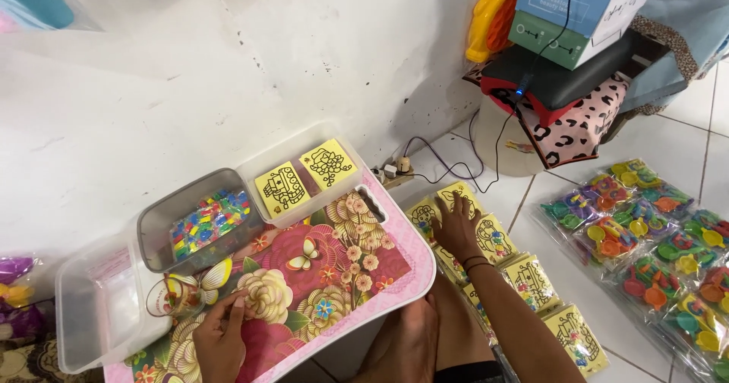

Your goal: The person makes sand art by peeling off protective paper from a template to reveal an adhesive surface and sprinkling colored sand from containers over the exposed areas by hand. They place a finished flower template into a bag and select a new tank template from a stack.

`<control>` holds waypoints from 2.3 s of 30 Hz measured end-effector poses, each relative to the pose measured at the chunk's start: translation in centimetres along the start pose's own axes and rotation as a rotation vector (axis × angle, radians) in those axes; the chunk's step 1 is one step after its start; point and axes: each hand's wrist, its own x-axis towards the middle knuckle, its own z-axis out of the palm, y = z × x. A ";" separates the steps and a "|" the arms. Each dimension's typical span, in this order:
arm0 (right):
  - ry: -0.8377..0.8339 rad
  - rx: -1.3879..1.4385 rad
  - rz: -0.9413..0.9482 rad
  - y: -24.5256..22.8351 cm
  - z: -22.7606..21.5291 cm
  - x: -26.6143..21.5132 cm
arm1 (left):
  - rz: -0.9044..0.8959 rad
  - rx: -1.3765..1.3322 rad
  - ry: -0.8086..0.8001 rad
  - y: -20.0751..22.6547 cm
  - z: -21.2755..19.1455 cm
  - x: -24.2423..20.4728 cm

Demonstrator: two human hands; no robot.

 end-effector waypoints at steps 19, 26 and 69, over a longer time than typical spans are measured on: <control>0.609 0.291 -0.747 -24.8 -19.2 -5.1 | 0.213 0.011 0.024 -0.1 -0.9 -0.3; 0.514 0.052 -1.033 -32.1 -12.9 -8.6 | 0.264 0.001 0.016 1.1 -1.7 -1.1; -0.208 0.598 -0.493 -32.7 -7.9 -8.6 | -0.326 0.784 -0.133 3.1 -17.4 13.6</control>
